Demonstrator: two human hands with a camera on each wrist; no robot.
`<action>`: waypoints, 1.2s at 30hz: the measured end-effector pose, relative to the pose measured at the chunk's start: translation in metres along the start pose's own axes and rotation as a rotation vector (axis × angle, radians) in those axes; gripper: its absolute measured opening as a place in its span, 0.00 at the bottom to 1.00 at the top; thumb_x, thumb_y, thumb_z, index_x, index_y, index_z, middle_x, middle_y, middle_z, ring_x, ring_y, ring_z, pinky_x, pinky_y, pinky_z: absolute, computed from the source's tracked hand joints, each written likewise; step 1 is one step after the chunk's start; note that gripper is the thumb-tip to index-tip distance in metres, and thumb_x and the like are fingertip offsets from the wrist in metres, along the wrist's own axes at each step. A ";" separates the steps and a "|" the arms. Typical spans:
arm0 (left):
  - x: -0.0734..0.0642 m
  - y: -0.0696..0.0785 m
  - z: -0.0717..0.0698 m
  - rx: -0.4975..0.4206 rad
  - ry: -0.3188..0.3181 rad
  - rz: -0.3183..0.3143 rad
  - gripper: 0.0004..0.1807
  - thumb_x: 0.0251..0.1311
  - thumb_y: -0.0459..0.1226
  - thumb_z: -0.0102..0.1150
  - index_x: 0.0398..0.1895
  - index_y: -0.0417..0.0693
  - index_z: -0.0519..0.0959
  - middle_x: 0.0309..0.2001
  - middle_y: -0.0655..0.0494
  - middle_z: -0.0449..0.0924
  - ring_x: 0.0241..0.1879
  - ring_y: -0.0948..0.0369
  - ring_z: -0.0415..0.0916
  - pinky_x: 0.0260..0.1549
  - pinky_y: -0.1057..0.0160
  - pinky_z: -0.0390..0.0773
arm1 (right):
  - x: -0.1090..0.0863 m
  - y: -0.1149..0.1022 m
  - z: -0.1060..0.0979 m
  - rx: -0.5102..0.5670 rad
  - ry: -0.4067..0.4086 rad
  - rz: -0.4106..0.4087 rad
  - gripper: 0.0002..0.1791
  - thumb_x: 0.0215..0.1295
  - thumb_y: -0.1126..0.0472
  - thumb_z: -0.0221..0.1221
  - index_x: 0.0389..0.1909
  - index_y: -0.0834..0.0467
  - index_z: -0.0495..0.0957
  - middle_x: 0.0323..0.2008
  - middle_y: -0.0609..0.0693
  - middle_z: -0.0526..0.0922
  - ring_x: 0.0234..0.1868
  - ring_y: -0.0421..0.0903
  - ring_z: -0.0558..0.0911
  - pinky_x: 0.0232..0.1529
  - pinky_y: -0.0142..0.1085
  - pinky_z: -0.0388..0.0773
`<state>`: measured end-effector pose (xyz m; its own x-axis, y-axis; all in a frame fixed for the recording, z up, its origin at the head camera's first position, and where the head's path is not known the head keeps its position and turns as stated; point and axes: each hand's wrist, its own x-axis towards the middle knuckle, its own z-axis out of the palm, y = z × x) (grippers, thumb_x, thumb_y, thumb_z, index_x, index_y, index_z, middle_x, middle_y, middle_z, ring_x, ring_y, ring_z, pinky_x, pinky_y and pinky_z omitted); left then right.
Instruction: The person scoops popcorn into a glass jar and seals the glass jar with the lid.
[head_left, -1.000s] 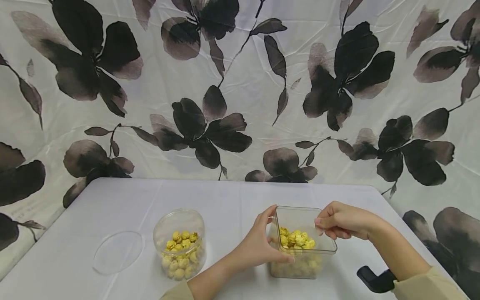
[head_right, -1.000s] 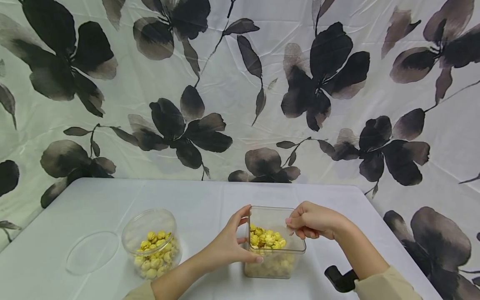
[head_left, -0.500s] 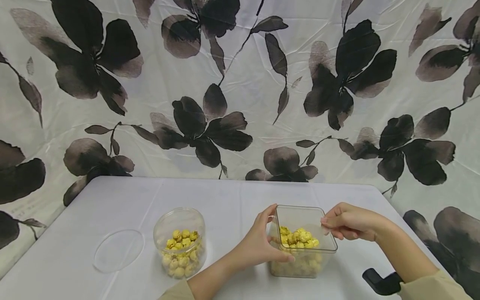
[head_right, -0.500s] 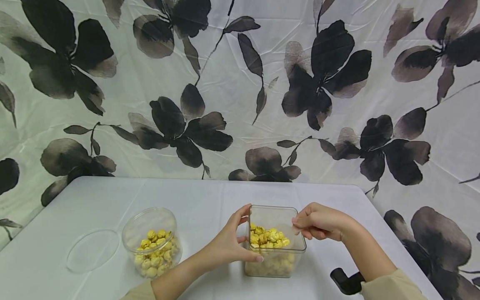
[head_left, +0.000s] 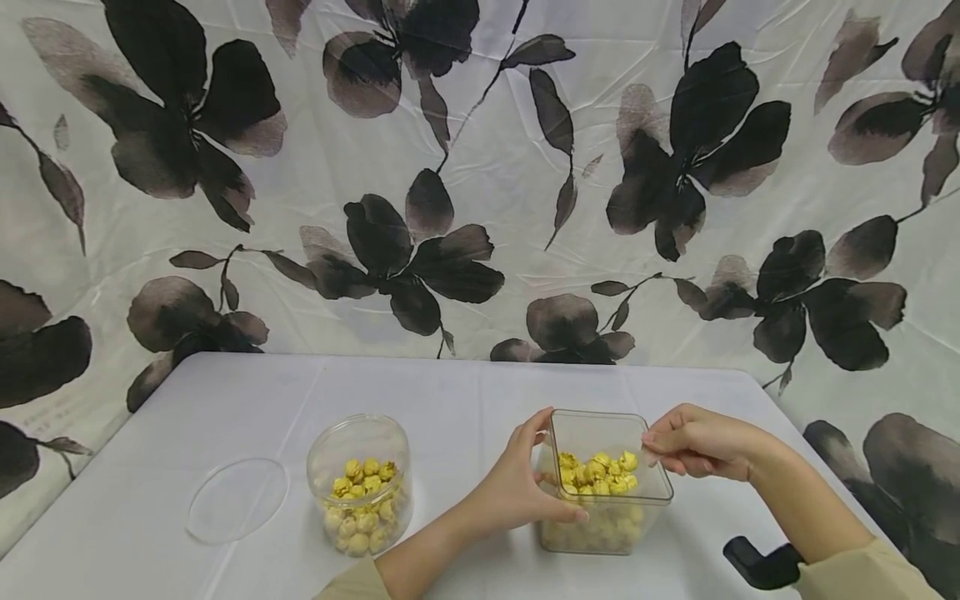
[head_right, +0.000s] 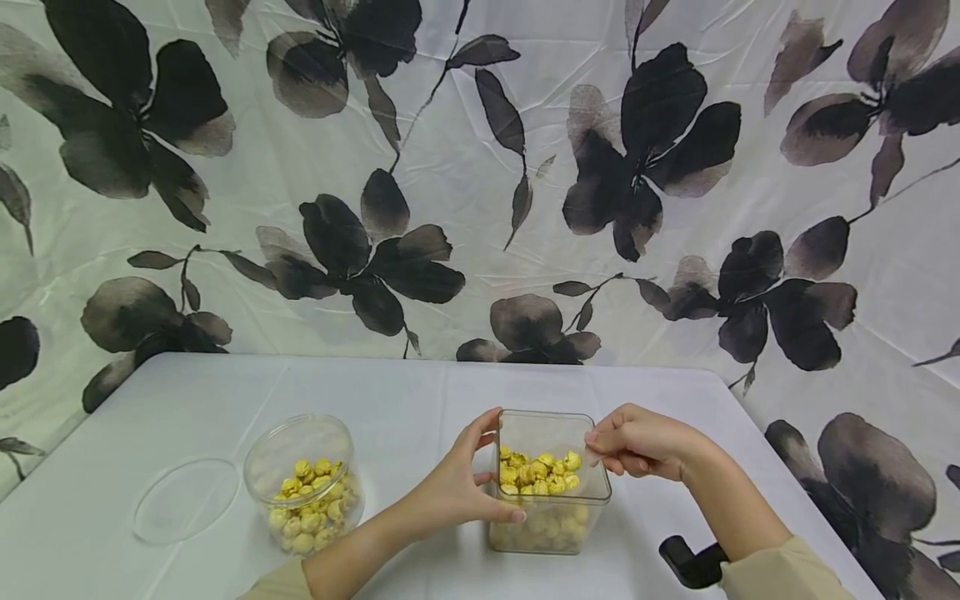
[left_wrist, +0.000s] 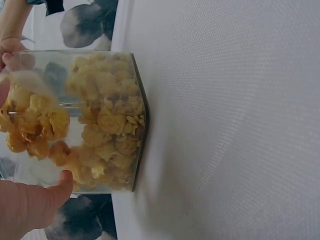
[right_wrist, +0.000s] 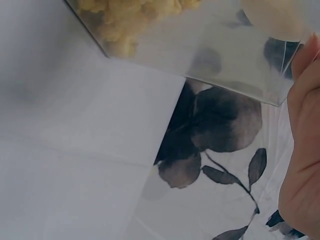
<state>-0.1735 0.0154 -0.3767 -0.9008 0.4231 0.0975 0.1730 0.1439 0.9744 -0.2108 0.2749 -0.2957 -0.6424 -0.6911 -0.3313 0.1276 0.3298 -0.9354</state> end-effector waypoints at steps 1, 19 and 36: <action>0.000 0.000 0.000 -0.001 0.000 0.001 0.60 0.35 0.38 0.78 0.72 0.58 0.48 0.69 0.53 0.49 0.67 0.53 0.49 0.54 0.57 0.70 | 0.000 0.000 0.000 -0.001 0.003 -0.003 0.16 0.69 0.65 0.47 0.26 0.57 0.81 0.14 0.40 0.72 0.11 0.29 0.60 0.13 0.21 0.55; 0.000 0.000 0.000 0.004 0.003 0.006 0.59 0.36 0.37 0.77 0.72 0.58 0.48 0.68 0.53 0.49 0.67 0.53 0.50 0.54 0.55 0.70 | 0.002 0.002 -0.001 0.006 0.027 -0.028 0.16 0.70 0.65 0.46 0.27 0.58 0.81 0.14 0.40 0.72 0.11 0.30 0.60 0.13 0.23 0.52; -0.001 0.000 0.000 -0.014 -0.001 -0.008 0.60 0.36 0.37 0.77 0.72 0.58 0.47 0.69 0.54 0.47 0.67 0.51 0.49 0.53 0.57 0.71 | 0.003 0.006 -0.001 -0.038 0.124 -0.043 0.16 0.71 0.63 0.45 0.28 0.59 0.79 0.15 0.41 0.69 0.10 0.30 0.58 0.12 0.28 0.48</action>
<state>-0.1725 0.0147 -0.3764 -0.9017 0.4229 0.0895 0.1601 0.1344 0.9779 -0.2127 0.2752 -0.3023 -0.7355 -0.6208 -0.2714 0.0714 0.3273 -0.9422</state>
